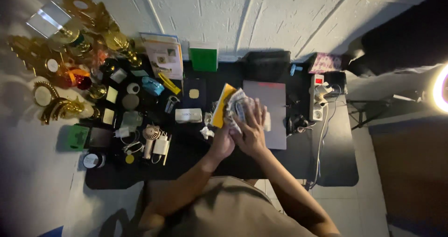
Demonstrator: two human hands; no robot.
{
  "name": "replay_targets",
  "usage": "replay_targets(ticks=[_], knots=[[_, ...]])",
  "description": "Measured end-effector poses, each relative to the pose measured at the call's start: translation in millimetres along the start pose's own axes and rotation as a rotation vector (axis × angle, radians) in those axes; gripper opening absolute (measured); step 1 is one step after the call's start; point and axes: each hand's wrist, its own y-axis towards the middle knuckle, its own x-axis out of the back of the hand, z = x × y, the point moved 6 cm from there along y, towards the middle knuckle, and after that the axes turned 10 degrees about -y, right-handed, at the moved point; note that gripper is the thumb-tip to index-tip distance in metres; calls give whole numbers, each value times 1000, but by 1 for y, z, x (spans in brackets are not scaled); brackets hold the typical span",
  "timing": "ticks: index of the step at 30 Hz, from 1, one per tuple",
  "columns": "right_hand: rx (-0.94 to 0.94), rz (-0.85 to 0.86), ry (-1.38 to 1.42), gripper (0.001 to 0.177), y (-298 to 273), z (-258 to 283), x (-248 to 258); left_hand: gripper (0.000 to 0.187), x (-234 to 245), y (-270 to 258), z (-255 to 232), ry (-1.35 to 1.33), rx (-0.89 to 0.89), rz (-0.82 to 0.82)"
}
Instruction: Cleaning and organizing various objects on a desk, including a box and small items, using a cloth.
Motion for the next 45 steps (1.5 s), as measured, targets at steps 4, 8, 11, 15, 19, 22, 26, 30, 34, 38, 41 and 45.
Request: replay_targets(ticks=[4,8,11,15,19,22,26,30,34,38,41,45], knots=[[-104,90,31,58,-28,-23,-16,70,-71,-34,-122,-736,-53,234],[-251,48,312,54,-53,-33,-27,81,-87,-48,-129,-734,-171,324],[-266,-16,361,50,-65,-38,-36,84,-91,-50,-135,-720,-217,323],[-207,48,311,53,-79,-27,-36,82,-83,-50,-128,-716,-167,285],[-74,101,218,57,-64,-14,-34,75,-45,-32,-73,-954,-142,330],[-19,139,139,58,-53,-27,-50,69,-19,-17,-20,-933,19,166],[-170,19,292,56,-25,-40,-46,65,-47,-17,-64,-777,-104,372],[-159,36,237,57,-34,-27,-45,75,-65,-11,-120,-740,-116,373],[-82,63,224,55,-41,-23,-49,76,-44,2,-95,-1005,84,265],[-227,0,433,52,-34,-41,-53,76,-81,-28,-149,-719,-153,371],[-280,-28,536,53,-32,-42,-50,77,-65,-24,-110,-641,-172,310],[-109,41,378,60,-54,-24,-43,77,-31,-11,-54,-875,32,299]])
